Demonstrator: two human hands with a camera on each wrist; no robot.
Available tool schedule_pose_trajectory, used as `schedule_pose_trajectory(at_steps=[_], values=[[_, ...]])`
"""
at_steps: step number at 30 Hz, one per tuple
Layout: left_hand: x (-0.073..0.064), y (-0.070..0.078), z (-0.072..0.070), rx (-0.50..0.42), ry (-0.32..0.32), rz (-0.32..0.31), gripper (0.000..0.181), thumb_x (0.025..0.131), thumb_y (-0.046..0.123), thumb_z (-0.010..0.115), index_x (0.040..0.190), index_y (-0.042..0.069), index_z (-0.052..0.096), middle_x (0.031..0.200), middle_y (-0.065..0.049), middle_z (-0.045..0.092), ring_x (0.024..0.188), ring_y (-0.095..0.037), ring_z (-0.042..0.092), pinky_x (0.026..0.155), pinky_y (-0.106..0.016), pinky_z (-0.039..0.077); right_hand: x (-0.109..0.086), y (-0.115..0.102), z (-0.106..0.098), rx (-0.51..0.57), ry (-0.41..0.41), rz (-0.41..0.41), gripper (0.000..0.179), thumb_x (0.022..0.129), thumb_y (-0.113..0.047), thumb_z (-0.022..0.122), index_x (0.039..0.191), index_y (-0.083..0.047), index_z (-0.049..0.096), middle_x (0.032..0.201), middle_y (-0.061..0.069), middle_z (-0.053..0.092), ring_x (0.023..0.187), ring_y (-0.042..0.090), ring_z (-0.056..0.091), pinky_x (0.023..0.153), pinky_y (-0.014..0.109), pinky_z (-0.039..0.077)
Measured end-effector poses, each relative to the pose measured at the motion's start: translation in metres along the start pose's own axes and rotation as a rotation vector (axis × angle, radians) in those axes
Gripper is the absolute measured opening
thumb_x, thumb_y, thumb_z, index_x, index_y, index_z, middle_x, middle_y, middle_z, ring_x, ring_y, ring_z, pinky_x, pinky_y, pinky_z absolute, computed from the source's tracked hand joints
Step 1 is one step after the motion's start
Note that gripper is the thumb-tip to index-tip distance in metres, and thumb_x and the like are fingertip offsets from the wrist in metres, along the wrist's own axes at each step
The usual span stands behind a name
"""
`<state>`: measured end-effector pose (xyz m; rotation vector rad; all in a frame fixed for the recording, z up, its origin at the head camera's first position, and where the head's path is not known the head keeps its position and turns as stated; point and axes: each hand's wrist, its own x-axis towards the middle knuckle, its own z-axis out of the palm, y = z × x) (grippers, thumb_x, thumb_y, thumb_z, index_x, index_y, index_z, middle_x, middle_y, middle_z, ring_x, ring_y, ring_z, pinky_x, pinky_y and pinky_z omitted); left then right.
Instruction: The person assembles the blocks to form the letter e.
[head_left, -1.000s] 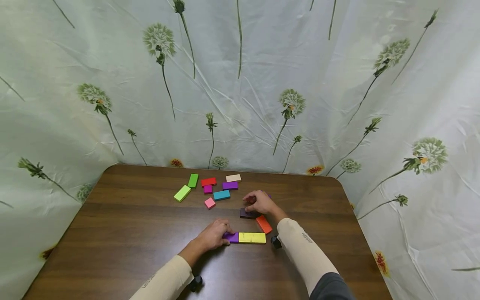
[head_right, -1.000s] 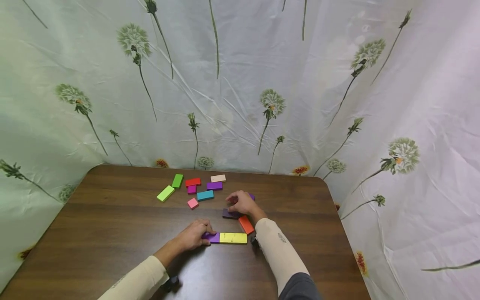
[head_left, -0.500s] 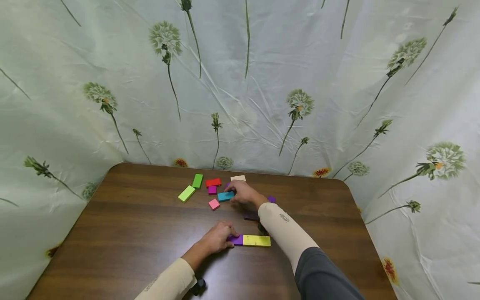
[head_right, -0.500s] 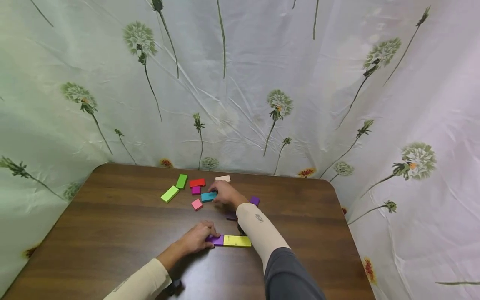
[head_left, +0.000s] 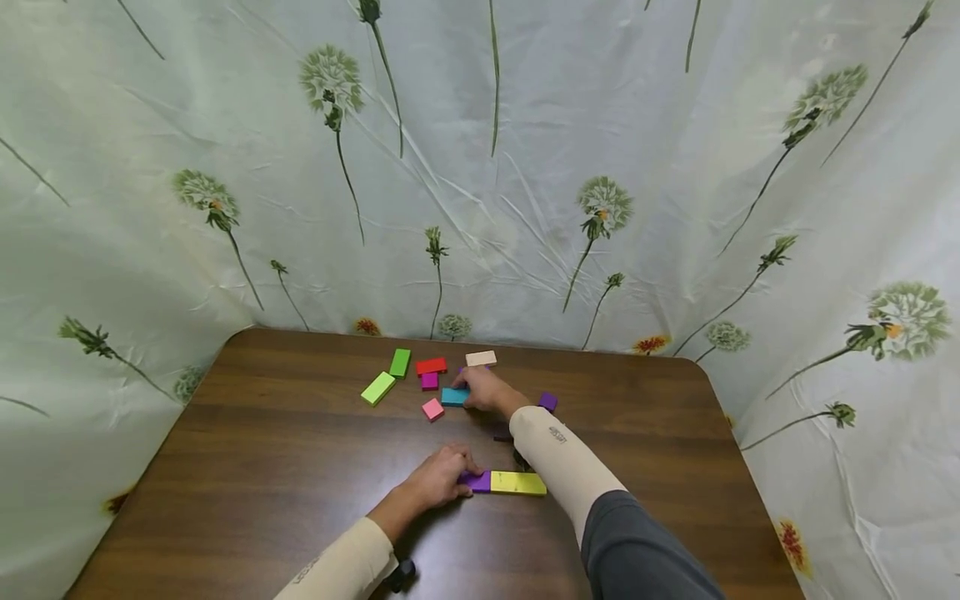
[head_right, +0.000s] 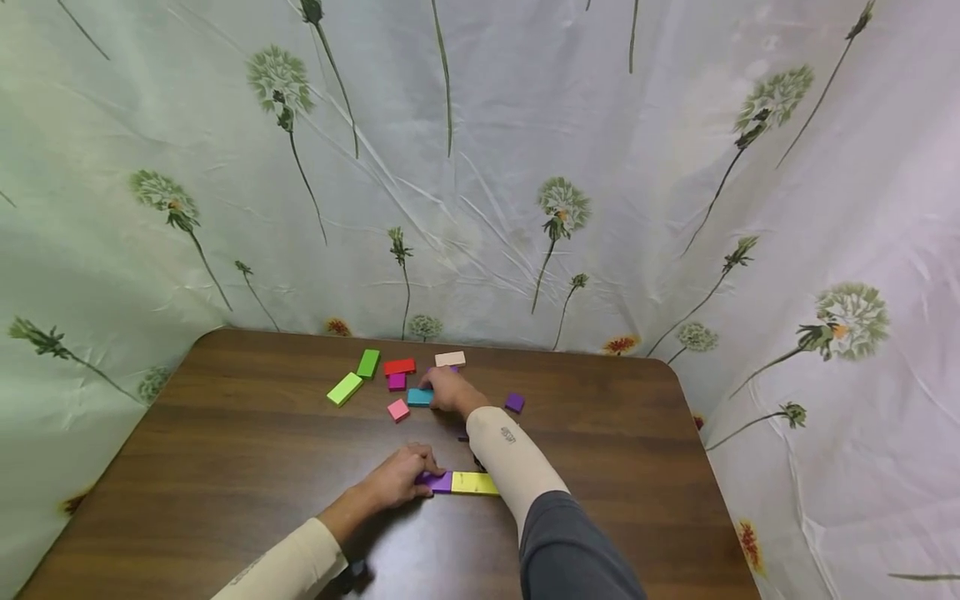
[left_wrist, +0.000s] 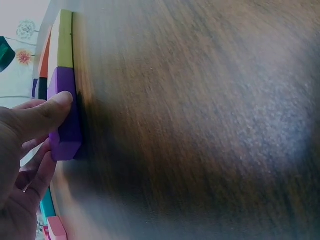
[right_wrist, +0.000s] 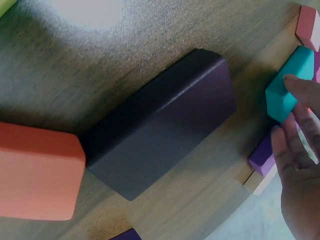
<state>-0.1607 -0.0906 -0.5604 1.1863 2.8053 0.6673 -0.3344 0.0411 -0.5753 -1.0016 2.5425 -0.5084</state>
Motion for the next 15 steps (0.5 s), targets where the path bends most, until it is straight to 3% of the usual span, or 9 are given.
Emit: schedule_pose_trajectory(at_steps=[1, 5, 15], values=[[0.0, 0.0, 0.0, 0.002, 0.003, 0.006, 0.026, 0.071, 0.015, 0.084, 0.094, 0.006, 0.076, 0.086, -0.001, 0.064, 0.087, -0.019, 0.059, 0.08, -0.03, 0.048, -0.008, -0.013, -0.01, 0.001, -0.016, 0.036, 0.035, 0.075, 0.002, 0.076, 0.109, -0.003, 0.071, 0.106, 0.006, 0.069, 0.1, 0.016, 0.062, 0.086, 0.026, 0.049], [0.001, -0.001, 0.0, -0.006, -0.005, -0.002, 0.026, 0.071, 0.013, 0.084, 0.094, 0.005, 0.076, 0.086, -0.001, 0.063, 0.086, -0.019, 0.059, 0.08, -0.03, 0.048, -0.028, -0.035, -0.023, -0.021, 0.001, 0.04, 0.029, 0.078, 0.002, 0.073, 0.107, 0.0, 0.069, 0.105, 0.011, 0.07, 0.099, 0.02, 0.063, 0.086, 0.027, 0.049], [0.0, -0.002, 0.001, -0.001, -0.004, 0.009, 0.027, 0.071, 0.013, 0.084, 0.095, 0.006, 0.076, 0.085, 0.0, 0.062, 0.087, -0.02, 0.059, 0.081, -0.031, 0.048, -0.041, -0.041, -0.025, -0.006, -0.038, 0.04, 0.031, 0.078, -0.004, 0.076, 0.108, -0.002, 0.07, 0.104, 0.009, 0.07, 0.097, 0.02, 0.062, 0.084, 0.031, 0.049]])
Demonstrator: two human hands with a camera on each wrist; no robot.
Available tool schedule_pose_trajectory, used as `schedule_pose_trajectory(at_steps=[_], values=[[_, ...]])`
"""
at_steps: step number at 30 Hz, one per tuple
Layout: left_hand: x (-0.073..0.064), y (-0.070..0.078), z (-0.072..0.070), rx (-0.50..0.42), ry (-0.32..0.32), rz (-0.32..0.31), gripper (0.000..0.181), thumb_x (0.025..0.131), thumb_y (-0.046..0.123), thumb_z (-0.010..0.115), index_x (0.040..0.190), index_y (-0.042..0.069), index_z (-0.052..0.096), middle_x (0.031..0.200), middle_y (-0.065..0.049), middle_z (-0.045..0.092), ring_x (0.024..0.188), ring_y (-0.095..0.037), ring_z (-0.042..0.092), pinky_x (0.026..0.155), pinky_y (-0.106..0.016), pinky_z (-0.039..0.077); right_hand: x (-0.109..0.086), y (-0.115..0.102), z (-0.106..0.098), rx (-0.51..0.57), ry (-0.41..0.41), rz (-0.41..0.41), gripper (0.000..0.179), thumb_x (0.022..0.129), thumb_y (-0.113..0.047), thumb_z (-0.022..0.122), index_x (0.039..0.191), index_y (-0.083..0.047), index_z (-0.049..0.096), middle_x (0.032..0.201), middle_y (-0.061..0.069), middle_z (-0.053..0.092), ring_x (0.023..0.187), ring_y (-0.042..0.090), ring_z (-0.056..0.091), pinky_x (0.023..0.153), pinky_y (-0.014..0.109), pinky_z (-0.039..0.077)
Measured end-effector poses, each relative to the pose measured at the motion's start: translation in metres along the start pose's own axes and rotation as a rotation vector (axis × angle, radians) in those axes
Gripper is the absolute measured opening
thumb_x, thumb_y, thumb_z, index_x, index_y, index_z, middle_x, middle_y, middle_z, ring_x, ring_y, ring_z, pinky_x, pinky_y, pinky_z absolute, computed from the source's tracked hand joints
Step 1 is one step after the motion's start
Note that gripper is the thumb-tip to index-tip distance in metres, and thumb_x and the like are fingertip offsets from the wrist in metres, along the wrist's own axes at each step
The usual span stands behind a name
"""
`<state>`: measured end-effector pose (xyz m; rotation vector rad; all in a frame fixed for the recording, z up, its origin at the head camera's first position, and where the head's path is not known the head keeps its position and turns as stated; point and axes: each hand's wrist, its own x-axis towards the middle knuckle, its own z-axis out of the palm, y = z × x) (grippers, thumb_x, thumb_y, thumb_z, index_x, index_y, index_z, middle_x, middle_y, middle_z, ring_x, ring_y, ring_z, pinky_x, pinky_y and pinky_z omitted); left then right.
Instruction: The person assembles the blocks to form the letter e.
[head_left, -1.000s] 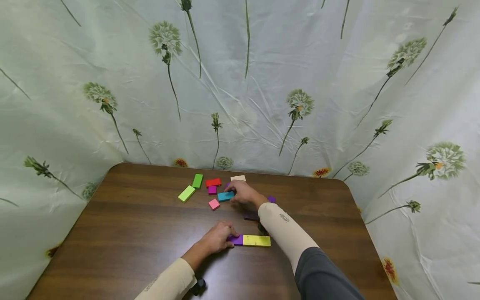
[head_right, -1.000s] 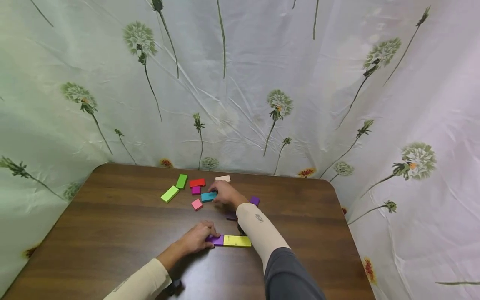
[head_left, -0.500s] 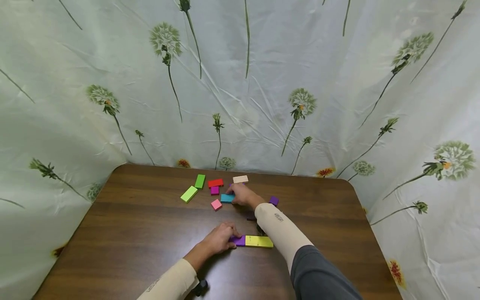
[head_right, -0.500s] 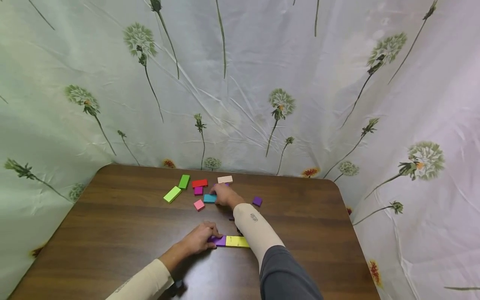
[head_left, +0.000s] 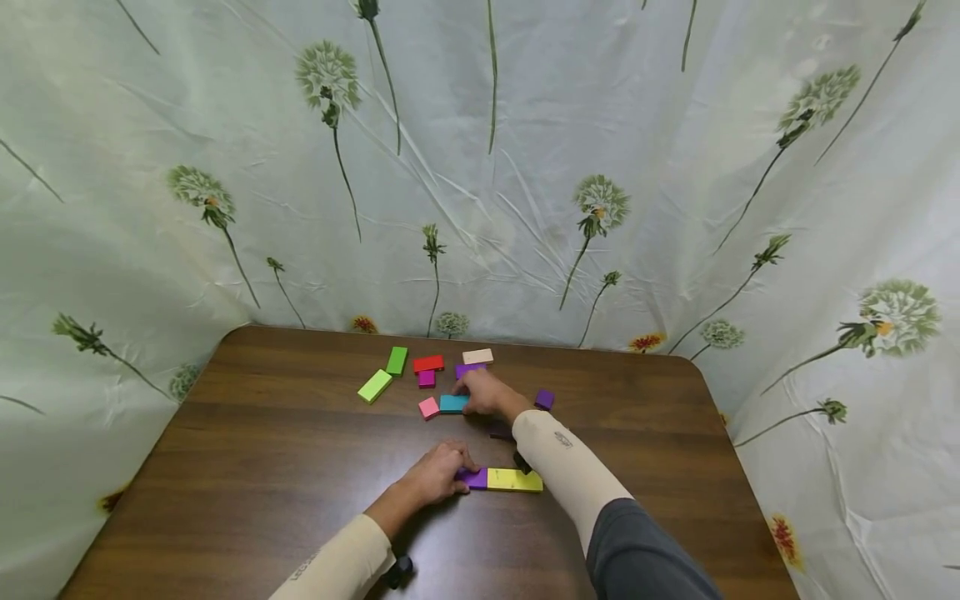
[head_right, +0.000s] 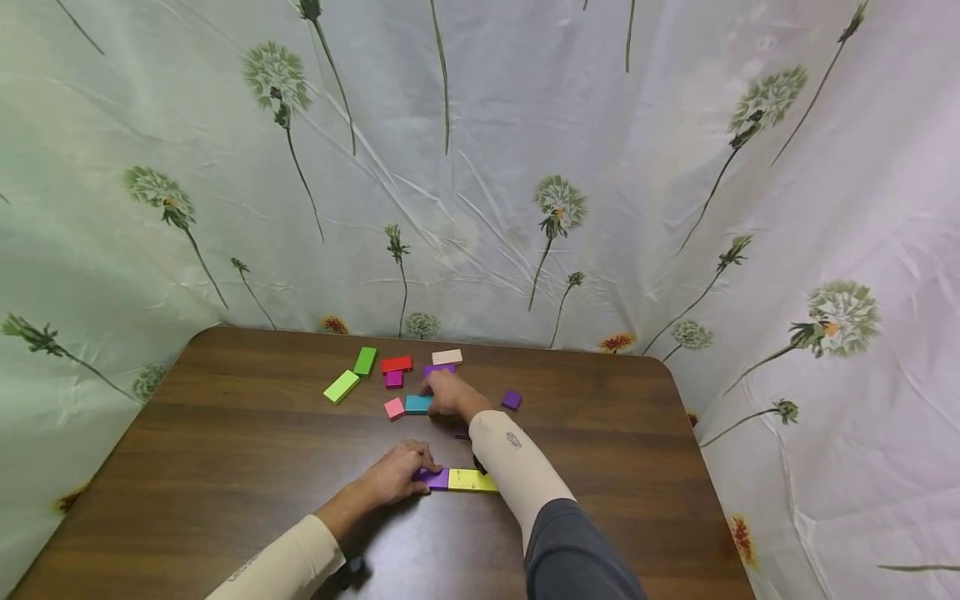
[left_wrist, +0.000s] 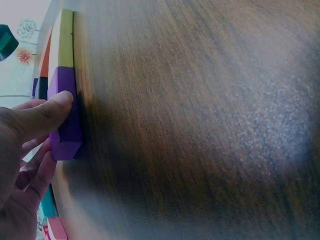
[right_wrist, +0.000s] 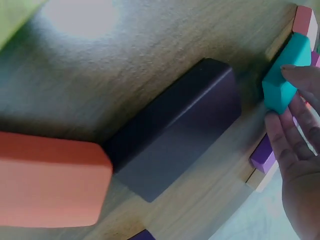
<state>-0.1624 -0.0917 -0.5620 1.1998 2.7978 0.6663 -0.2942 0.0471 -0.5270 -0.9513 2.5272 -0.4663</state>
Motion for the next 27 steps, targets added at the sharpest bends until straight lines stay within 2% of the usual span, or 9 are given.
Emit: schedule_pose_trajectory(at_steps=[8, 13, 18, 27], values=[[0.0, -0.001, 0.0, 0.0, -0.015, -0.005, 0.027, 0.071, 0.014, 0.084, 0.096, 0.005, 0.076, 0.086, -0.001, 0.063, 0.087, -0.02, 0.06, 0.081, -0.031, 0.048, -0.013, -0.001, 0.0, 0.028, 0.029, -0.043, 0.032, 0.077, -0.004, 0.076, 0.108, -0.002, 0.071, 0.105, 0.009, 0.069, 0.099, 0.019, 0.06, 0.085, 0.031, 0.048], [0.002, -0.001, 0.001, -0.013, -0.043, -0.034, 0.027, 0.074, 0.016, 0.083, 0.097, 0.005, 0.076, 0.089, -0.001, 0.064, 0.088, -0.02, 0.061, 0.081, -0.032, 0.049, -0.023, 0.001, 0.002, 0.019, 0.042, -0.069, 0.031, 0.078, -0.006, 0.077, 0.108, -0.005, 0.071, 0.104, 0.007, 0.068, 0.097, 0.019, 0.06, 0.084, 0.031, 0.048], [0.0, -0.001, 0.003, -0.004, -0.023, -0.023, 0.027, 0.073, 0.017, 0.084, 0.096, 0.006, 0.076, 0.09, -0.001, 0.064, 0.089, -0.02, 0.06, 0.082, -0.032, 0.049, -0.031, 0.002, 0.007, 0.031, 0.034, -0.109, 0.032, 0.077, -0.005, 0.077, 0.109, -0.004, 0.071, 0.102, 0.007, 0.067, 0.093, 0.019, 0.06, 0.082, 0.029, 0.048], [-0.001, 0.0, 0.001, -0.019, -0.007, -0.011, 0.027, 0.071, 0.014, 0.084, 0.095, 0.005, 0.076, 0.087, -0.001, 0.062, 0.088, -0.021, 0.06, 0.082, -0.032, 0.049, -0.036, 0.003, 0.012, 0.033, 0.022, -0.107, 0.032, 0.078, -0.005, 0.076, 0.109, -0.004, 0.071, 0.105, 0.007, 0.067, 0.097, 0.019, 0.061, 0.083, 0.028, 0.048]])
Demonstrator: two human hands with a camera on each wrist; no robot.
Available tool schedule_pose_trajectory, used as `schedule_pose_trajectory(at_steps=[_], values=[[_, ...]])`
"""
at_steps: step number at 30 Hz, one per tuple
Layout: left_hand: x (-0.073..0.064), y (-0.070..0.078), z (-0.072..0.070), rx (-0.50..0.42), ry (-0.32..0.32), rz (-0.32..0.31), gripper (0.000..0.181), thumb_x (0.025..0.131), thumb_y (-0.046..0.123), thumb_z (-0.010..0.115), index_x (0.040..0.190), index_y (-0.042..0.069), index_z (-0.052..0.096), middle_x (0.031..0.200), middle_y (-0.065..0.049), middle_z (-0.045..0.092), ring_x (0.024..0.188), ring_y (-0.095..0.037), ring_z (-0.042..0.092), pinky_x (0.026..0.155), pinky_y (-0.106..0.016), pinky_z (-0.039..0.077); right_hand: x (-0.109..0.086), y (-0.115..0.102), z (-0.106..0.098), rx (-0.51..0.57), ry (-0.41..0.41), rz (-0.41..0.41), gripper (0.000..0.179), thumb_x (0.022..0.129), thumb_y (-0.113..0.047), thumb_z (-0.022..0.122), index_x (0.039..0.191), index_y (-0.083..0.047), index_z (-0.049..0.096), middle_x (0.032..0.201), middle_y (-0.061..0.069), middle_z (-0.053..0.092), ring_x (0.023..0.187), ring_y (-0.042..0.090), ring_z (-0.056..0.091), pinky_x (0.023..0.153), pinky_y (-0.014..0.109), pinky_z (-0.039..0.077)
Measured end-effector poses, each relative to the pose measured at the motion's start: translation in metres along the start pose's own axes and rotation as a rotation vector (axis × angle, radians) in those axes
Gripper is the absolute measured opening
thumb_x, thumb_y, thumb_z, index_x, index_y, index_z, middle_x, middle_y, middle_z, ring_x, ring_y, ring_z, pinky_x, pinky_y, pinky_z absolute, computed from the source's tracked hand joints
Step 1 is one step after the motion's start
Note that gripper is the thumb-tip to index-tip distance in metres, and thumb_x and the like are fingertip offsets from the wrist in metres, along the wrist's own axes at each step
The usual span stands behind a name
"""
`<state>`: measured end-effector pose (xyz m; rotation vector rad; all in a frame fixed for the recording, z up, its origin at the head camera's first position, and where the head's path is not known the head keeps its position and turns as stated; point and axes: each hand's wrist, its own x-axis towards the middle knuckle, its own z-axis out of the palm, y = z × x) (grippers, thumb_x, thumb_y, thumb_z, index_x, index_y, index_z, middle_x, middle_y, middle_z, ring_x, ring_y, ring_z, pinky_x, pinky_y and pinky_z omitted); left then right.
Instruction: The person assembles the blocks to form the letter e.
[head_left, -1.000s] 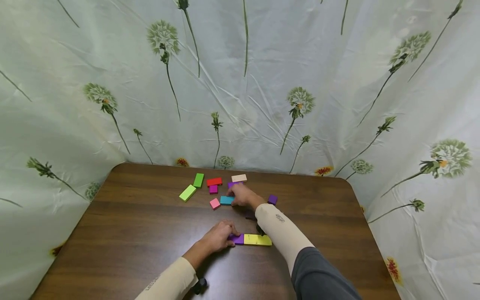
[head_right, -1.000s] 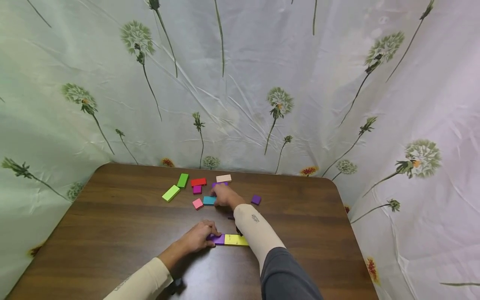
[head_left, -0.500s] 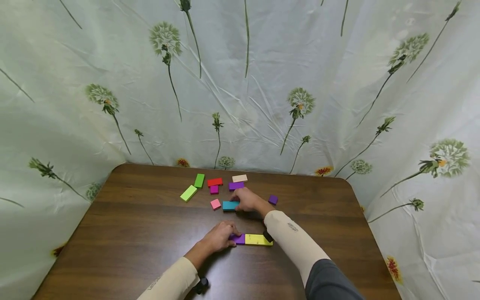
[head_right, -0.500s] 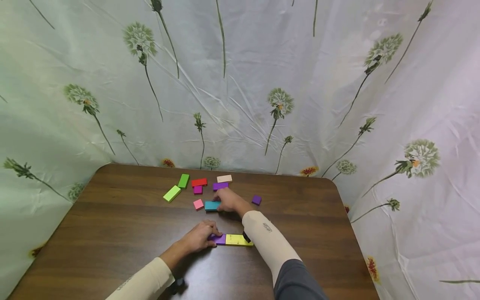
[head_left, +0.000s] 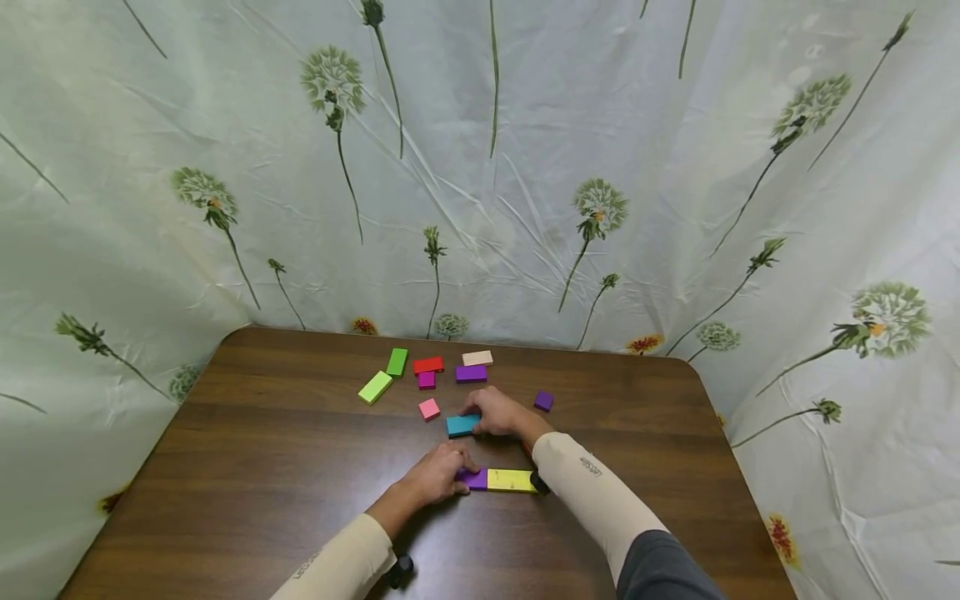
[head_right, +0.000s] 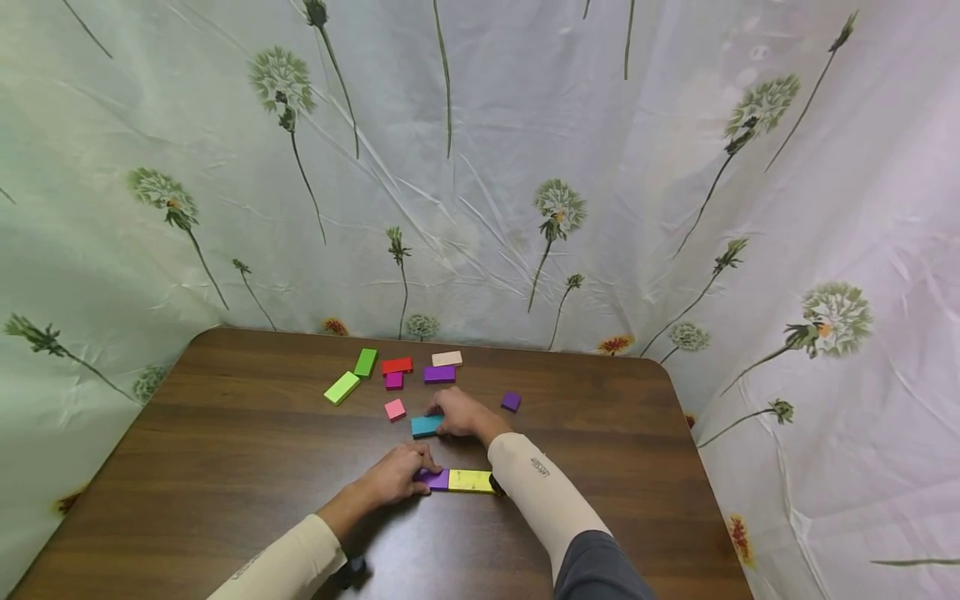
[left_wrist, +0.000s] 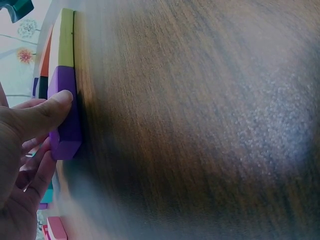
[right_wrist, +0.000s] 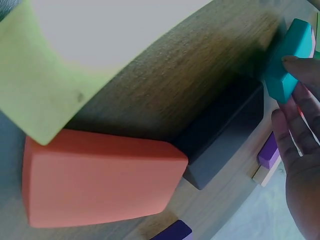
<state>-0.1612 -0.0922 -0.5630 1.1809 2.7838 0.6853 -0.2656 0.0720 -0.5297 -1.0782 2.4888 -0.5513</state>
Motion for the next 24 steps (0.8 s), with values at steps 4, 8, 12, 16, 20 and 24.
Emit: schedule_pose_trajectory(at_steps=[4, 8, 12, 16, 20, 24], values=[[0.0, 0.0, -0.001, -0.001, 0.001, 0.004, 0.027, 0.071, 0.013, 0.084, 0.096, 0.005, 0.076, 0.086, -0.001, 0.061, 0.088, -0.02, 0.06, 0.081, -0.031, 0.048, -0.001, 0.001, 0.001, 0.007, 0.011, -0.005, 0.031, 0.077, -0.003, 0.077, 0.108, -0.002, 0.071, 0.104, 0.008, 0.068, 0.096, 0.02, 0.061, 0.082, 0.028, 0.049], [0.0, 0.0, -0.001, 0.007, -0.001, 0.013, 0.027, 0.071, 0.012, 0.083, 0.097, 0.006, 0.076, 0.085, 0.0, 0.061, 0.087, -0.019, 0.059, 0.081, -0.03, 0.048, -0.003, 0.002, 0.001, 0.037, 0.016, 0.008, 0.031, 0.076, -0.002, 0.077, 0.107, -0.001, 0.071, 0.103, 0.008, 0.068, 0.096, 0.02, 0.062, 0.083, 0.028, 0.049], [0.001, 0.0, -0.001, 0.012, 0.004, 0.022, 0.027, 0.071, 0.012, 0.084, 0.096, 0.005, 0.076, 0.085, 0.0, 0.061, 0.086, -0.018, 0.059, 0.081, -0.029, 0.048, -0.004, 0.004, 0.002, 0.046, 0.012, 0.03, 0.032, 0.076, -0.001, 0.076, 0.107, -0.002, 0.071, 0.103, 0.008, 0.068, 0.095, 0.019, 0.062, 0.083, 0.029, 0.049], [0.0, 0.001, -0.001, 0.016, 0.003, 0.016, 0.027, 0.071, 0.013, 0.084, 0.095, 0.005, 0.076, 0.086, 0.0, 0.061, 0.088, -0.02, 0.06, 0.082, -0.03, 0.048, -0.005, 0.006, 0.002, 0.039, 0.007, 0.045, 0.032, 0.075, -0.001, 0.076, 0.106, -0.003, 0.07, 0.102, 0.007, 0.068, 0.094, 0.018, 0.061, 0.083, 0.029, 0.049], [0.0, 0.001, -0.002, 0.016, -0.002, 0.014, 0.026, 0.071, 0.013, 0.084, 0.095, 0.005, 0.076, 0.086, 0.0, 0.062, 0.089, -0.021, 0.06, 0.082, -0.031, 0.048, -0.005, 0.008, 0.003, 0.058, 0.012, 0.052, 0.032, 0.073, 0.0, 0.076, 0.105, -0.003, 0.071, 0.101, 0.007, 0.069, 0.092, 0.018, 0.062, 0.081, 0.029, 0.049], [0.001, 0.001, -0.001, 0.018, -0.008, 0.013, 0.026, 0.071, 0.013, 0.084, 0.095, 0.006, 0.076, 0.087, -0.001, 0.062, 0.089, -0.02, 0.06, 0.082, -0.031, 0.048, -0.006, 0.011, 0.004, 0.073, 0.021, 0.062, 0.032, 0.073, 0.0, 0.077, 0.104, -0.003, 0.071, 0.098, 0.006, 0.07, 0.09, 0.019, 0.062, 0.079, 0.028, 0.049]])
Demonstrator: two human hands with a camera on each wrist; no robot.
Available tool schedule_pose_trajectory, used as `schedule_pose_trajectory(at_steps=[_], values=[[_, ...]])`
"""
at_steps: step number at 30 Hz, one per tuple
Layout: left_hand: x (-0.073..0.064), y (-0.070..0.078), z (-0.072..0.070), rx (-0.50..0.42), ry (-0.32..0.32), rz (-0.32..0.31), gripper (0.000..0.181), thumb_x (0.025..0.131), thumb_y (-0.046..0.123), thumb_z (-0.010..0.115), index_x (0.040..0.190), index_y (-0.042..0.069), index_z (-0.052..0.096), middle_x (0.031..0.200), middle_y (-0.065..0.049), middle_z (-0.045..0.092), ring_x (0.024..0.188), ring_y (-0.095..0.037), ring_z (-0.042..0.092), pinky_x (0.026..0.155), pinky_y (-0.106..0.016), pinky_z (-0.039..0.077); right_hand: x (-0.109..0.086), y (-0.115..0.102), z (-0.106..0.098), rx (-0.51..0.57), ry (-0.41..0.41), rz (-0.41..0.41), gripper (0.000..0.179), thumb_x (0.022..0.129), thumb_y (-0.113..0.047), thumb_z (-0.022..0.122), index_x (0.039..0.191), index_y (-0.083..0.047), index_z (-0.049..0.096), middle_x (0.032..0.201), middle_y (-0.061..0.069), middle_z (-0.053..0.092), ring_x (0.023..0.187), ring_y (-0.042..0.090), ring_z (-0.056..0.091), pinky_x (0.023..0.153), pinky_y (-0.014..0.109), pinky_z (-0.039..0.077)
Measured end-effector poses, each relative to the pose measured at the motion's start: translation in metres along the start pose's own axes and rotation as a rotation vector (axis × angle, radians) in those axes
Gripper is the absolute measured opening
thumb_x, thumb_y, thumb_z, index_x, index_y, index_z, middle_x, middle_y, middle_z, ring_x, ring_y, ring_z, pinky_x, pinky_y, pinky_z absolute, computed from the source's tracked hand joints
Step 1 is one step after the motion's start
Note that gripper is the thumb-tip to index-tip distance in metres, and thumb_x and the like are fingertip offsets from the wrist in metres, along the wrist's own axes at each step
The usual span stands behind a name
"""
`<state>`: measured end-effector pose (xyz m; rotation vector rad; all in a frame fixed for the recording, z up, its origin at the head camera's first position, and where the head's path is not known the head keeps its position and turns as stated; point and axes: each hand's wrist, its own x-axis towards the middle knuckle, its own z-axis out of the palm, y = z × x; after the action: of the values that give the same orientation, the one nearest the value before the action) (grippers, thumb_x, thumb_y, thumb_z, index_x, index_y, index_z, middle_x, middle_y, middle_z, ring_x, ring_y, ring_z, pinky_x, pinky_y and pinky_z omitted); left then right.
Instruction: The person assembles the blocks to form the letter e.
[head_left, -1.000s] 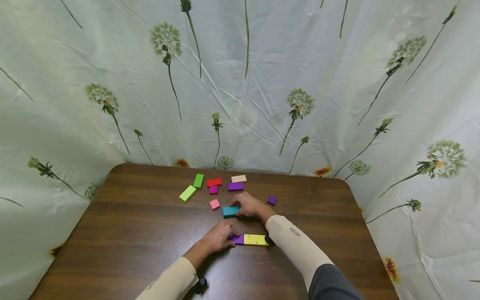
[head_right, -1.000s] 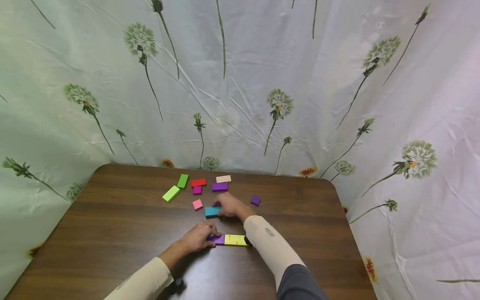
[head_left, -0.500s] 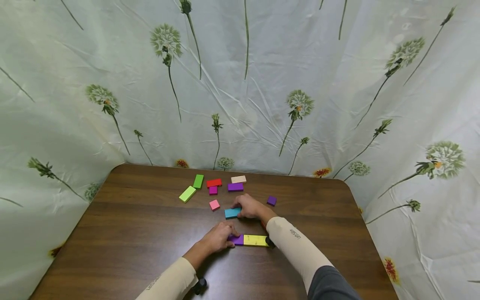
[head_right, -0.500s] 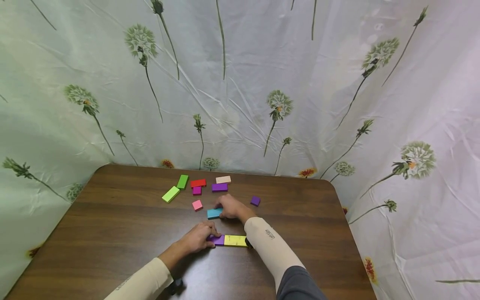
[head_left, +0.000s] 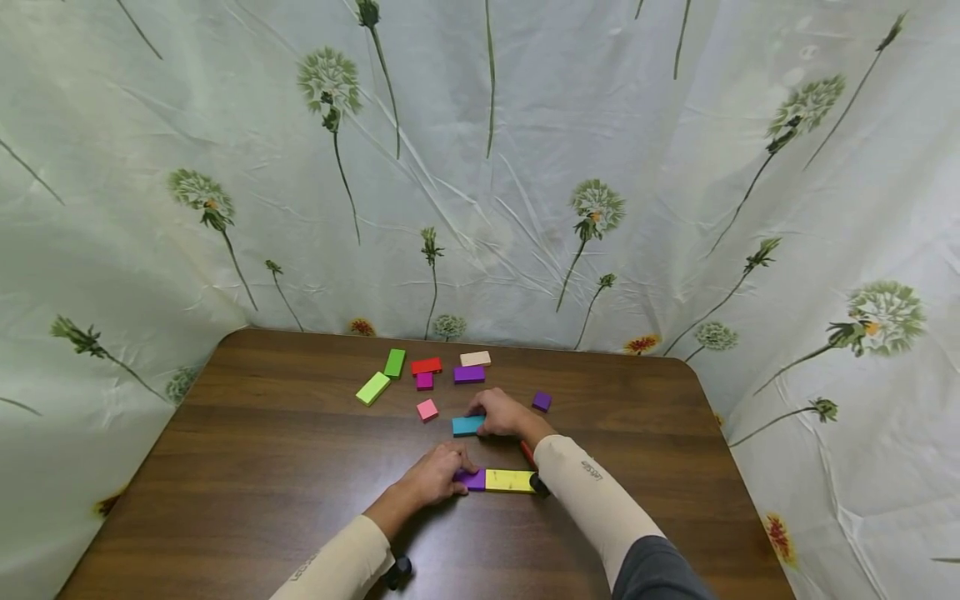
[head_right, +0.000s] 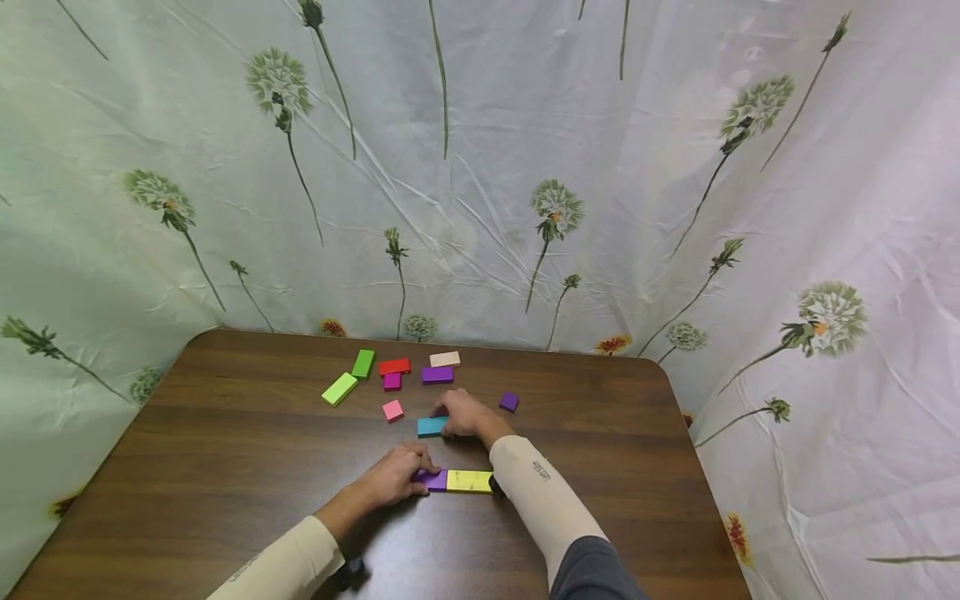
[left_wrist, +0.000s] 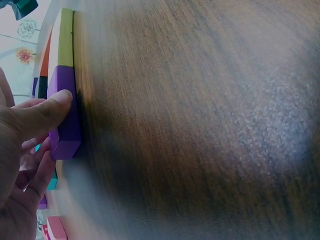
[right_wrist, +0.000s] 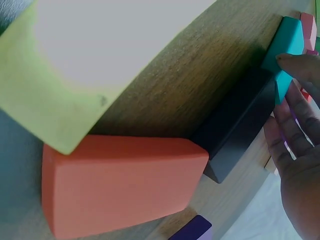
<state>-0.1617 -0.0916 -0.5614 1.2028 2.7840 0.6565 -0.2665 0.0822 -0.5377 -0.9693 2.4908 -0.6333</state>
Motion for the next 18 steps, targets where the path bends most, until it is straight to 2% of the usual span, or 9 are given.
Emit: schedule_pose_trajectory(at_steps=[8, 18], values=[[-0.0001, 0.0008, -0.0011, -0.038, -0.016, -0.026, 0.026, 0.073, 0.013, 0.083, 0.096, 0.004, 0.075, 0.089, -0.001, 0.064, 0.091, -0.021, 0.061, 0.082, -0.033, 0.049, -0.001, 0.0006, 0.0003, 0.008, 0.008, 0.012, 0.029, 0.073, -0.002, 0.079, 0.102, -0.005, 0.072, 0.091, 0.003, 0.069, 0.083, 0.015, 0.06, 0.074, 0.025, 0.049], [0.0015, 0.0013, -0.002, -0.039, -0.028, -0.036, 0.026, 0.074, 0.014, 0.083, 0.097, 0.004, 0.076, 0.088, -0.001, 0.063, 0.09, -0.021, 0.061, 0.082, -0.033, 0.049, -0.0019, 0.0004, 0.0011, 0.016, 0.007, 0.028, 0.03, 0.074, -0.002, 0.079, 0.102, -0.005, 0.072, 0.092, 0.003, 0.069, 0.084, 0.015, 0.06, 0.075, 0.026, 0.048]])
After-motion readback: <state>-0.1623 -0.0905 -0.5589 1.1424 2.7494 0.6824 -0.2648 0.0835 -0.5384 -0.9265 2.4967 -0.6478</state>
